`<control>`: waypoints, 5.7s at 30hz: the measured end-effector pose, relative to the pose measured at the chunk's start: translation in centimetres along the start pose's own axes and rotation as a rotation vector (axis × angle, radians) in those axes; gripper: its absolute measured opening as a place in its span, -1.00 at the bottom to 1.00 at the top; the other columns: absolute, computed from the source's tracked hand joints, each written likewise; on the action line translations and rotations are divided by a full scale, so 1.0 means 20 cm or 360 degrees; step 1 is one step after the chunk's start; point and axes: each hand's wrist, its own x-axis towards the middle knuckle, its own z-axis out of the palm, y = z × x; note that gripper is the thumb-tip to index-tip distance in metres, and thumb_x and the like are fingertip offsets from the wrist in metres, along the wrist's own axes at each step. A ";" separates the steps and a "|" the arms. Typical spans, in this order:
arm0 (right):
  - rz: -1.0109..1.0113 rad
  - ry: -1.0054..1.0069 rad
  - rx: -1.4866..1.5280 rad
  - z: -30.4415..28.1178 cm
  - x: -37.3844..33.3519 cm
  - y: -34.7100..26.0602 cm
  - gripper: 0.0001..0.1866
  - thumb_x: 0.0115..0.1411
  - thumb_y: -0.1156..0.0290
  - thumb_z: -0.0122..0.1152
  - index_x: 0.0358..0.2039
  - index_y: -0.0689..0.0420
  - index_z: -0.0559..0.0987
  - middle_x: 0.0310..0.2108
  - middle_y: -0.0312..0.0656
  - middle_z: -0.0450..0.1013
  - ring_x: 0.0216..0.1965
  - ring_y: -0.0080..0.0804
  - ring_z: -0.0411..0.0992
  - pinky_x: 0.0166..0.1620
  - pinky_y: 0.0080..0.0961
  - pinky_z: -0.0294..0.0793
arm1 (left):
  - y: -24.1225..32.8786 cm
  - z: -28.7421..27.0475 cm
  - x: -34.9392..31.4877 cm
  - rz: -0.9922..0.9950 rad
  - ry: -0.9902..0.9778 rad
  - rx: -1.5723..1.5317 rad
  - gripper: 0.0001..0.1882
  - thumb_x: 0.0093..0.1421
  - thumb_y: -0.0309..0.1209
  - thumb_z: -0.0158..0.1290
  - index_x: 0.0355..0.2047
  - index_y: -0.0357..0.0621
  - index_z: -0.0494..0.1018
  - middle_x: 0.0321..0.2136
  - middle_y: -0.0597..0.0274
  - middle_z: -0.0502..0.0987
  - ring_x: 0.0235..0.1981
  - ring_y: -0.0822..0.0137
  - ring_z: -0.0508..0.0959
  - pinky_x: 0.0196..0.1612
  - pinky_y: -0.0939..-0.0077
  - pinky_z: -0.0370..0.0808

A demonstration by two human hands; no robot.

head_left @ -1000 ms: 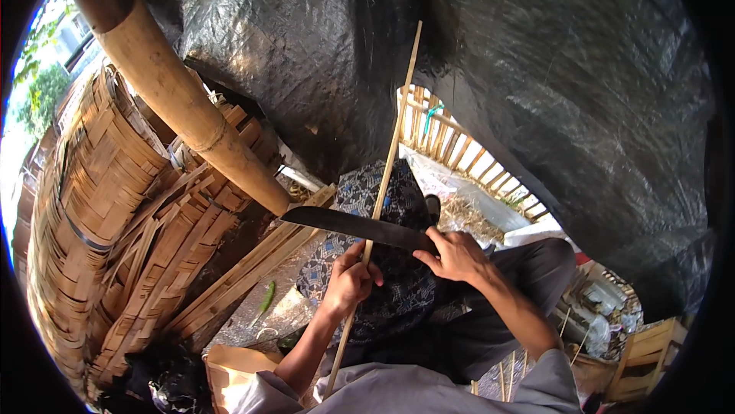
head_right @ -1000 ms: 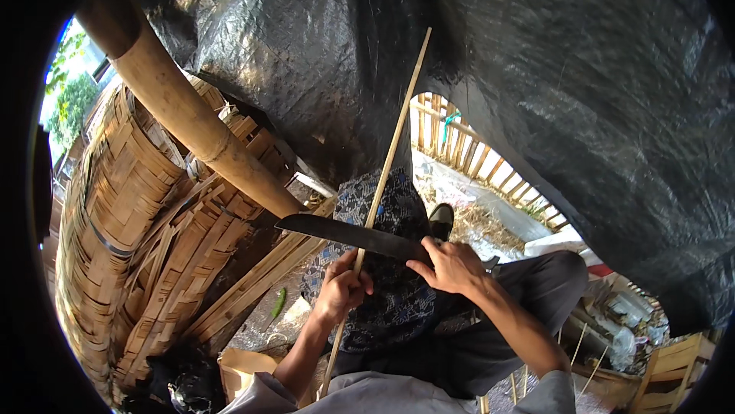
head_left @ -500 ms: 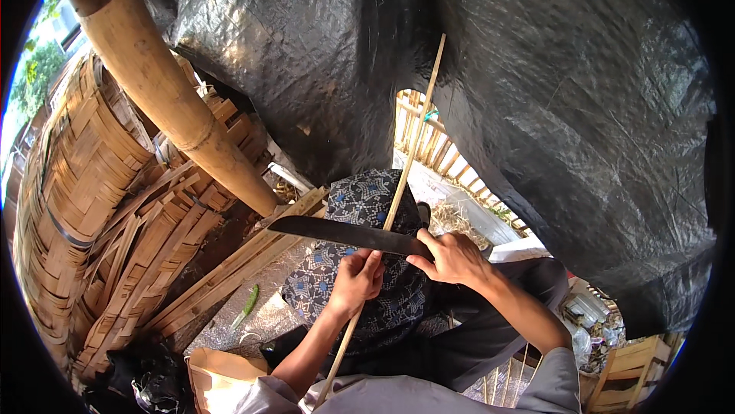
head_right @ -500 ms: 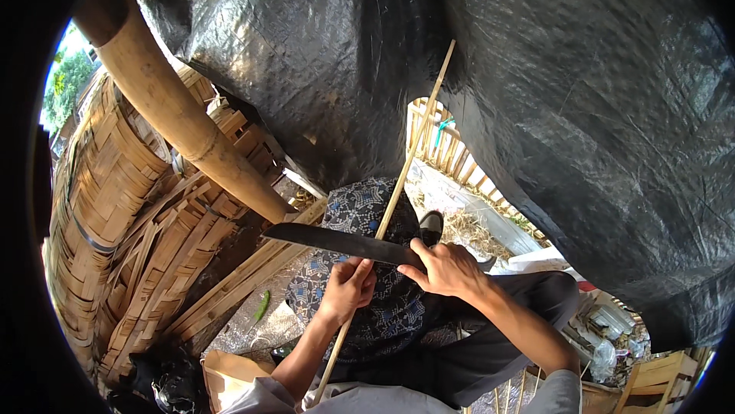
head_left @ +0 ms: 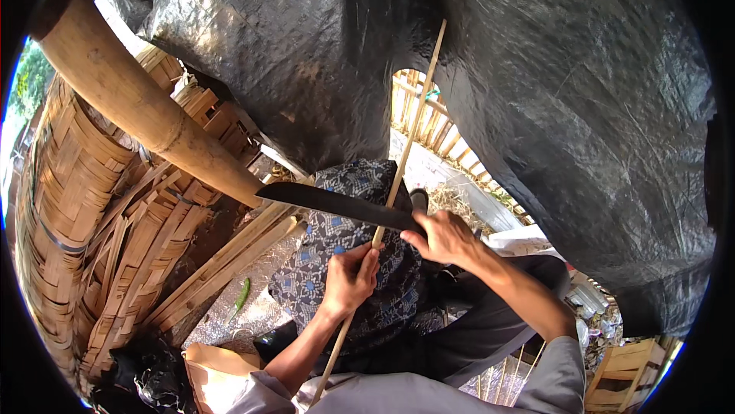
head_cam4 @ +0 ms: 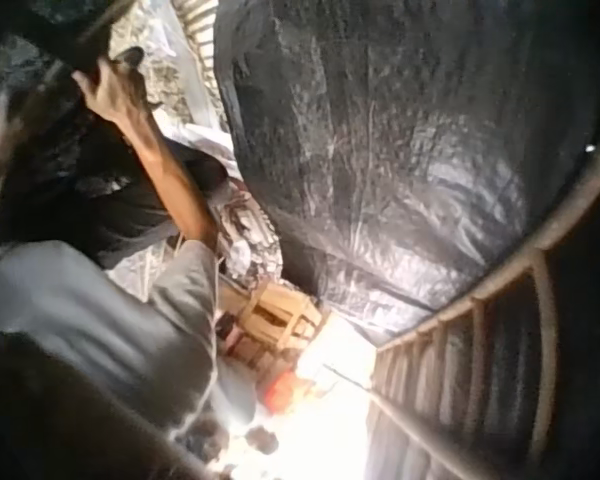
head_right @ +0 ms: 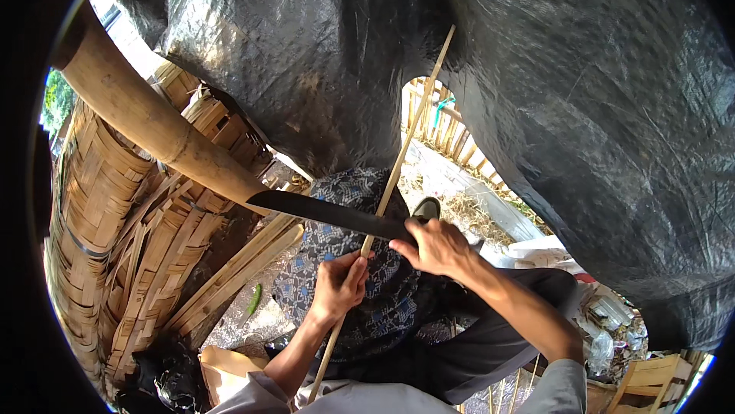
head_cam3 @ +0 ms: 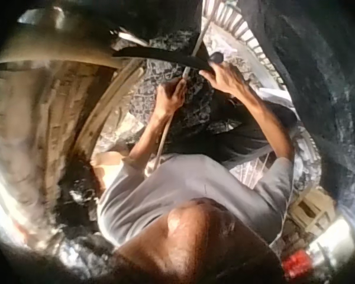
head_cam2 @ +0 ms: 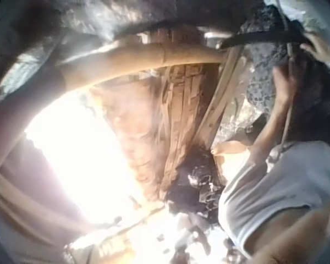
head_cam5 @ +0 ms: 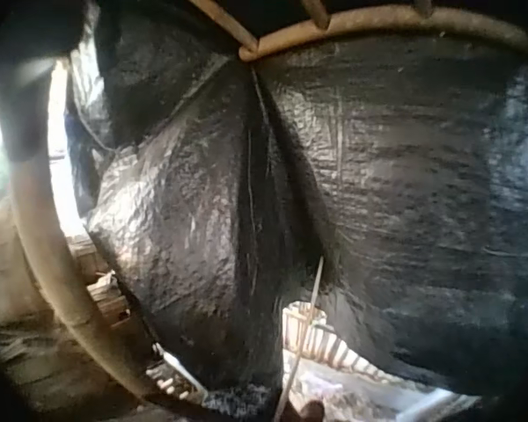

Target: The person shapes a thin bamboo stick by holding it and scraping along its surface with a knife.

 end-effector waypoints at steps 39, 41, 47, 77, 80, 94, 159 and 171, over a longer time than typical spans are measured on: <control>-0.0255 0.0062 0.0038 0.01 -0.04 -0.09 -0.33 0.03 -0.32 -0.04 -0.57 0.16 0.45 -0.85 -0.06 0.30 -0.77 -0.07 0.38 -0.68 -0.24 0.38 | -0.05 -0.03 -0.01 0.0440 0.0178 0.0818 -0.81 0.22 -0.46 -0.08 -0.35 -0.35 0.48 -0.76 0.44 0.36 -0.75 0.71 0.30 -0.72 0.77 0.17; -0.0246 0.0058 -0.0011 0.02 -0.03 -0.06 -0.33 0.03 -0.31 -0.04 -0.57 0.16 0.46 -0.85 -0.05 0.30 -0.77 -0.06 0.37 -0.68 -0.23 0.37 | -0.06 -0.02 -0.02 0.0480 0.0221 0.0873 -0.80 0.22 -0.45 -0.08 -0.38 -0.35 0.49 -0.77 0.43 0.36 -0.75 0.69 0.31 -0.72 0.75 0.18; 0.0052 0.0037 0.0240 0.02 0.03 -0.03 -0.38 0.08 -0.21 -0.01 -0.57 0.20 0.50 -0.84 -0.01 0.31 -0.74 -0.01 0.38 -0.60 -0.20 0.39 | 0.03 0.02 0.00 0.0509 0.0290 0.0970 -0.76 0.22 -0.44 -0.09 -0.46 -0.33 0.50 -0.80 0.39 0.38 -0.75 0.66 0.35 -0.72 0.72 0.20; -0.0096 -0.0090 0.0294 0.09 -0.03 0.05 -0.23 0.06 -0.38 -0.20 -0.70 0.19 0.45 -0.89 -0.17 0.21 -0.82 -0.33 0.29 -0.73 -0.32 0.29 | 0.00 0.02 0.01 0.0517 0.0323 0.0863 -0.84 0.17 -0.51 -0.02 -0.34 -0.39 0.49 -0.73 0.29 0.40 -0.68 0.69 0.33 -0.67 0.73 0.23; -0.0211 -0.0207 0.0062 0.02 -0.04 0.04 -0.27 0.02 -0.34 -0.08 -0.62 0.20 0.49 -0.87 -0.12 0.27 -0.81 -0.20 0.31 -0.67 -0.26 0.33 | -0.04 -0.02 -0.01 0.0836 0.0278 0.1244 -0.84 0.17 -0.51 -0.02 -0.35 -0.40 0.49 -0.74 0.32 0.39 -0.68 0.68 0.33 -0.67 0.74 0.23; 0.0140 0.0113 0.0178 0.00 0.03 0.11 -0.33 0.11 -0.23 -0.06 -0.60 0.24 0.50 -0.78 0.00 0.32 -0.67 -0.13 0.38 -0.55 -0.22 0.38 | -0.02 0.02 0.01 0.0576 0.0354 0.0872 -0.79 0.21 -0.47 -0.06 -0.31 -0.41 0.49 -0.73 0.39 0.38 -0.68 0.70 0.32 -0.67 0.78 0.18; 0.0228 0.0185 0.0342 0.02 -0.05 0.09 -0.36 0.14 -0.15 -0.06 -0.49 0.31 0.52 -0.70 0.10 0.42 -0.59 0.02 0.48 -0.47 -0.18 0.47 | -0.02 -0.04 0.00 0.0392 0.0111 0.0597 -0.75 0.27 -0.38 -0.11 -0.38 -0.37 0.42 -0.69 0.41 0.34 -0.69 0.68 0.25 -0.68 0.76 0.14; -0.0177 0.0196 0.0073 0.07 -0.15 -0.01 -0.38 0.14 -0.20 -0.11 -0.26 0.20 0.41 -0.80 -0.03 0.33 -0.72 -0.03 0.41 -0.67 -0.23 0.39 | -0.01 -0.26 -0.19 -0.0093 -0.0069 0.0573 -0.81 0.21 -0.42 -0.15 -0.39 -0.35 0.32 -0.61 0.12 0.45 -0.68 0.43 0.44 -0.62 0.52 0.43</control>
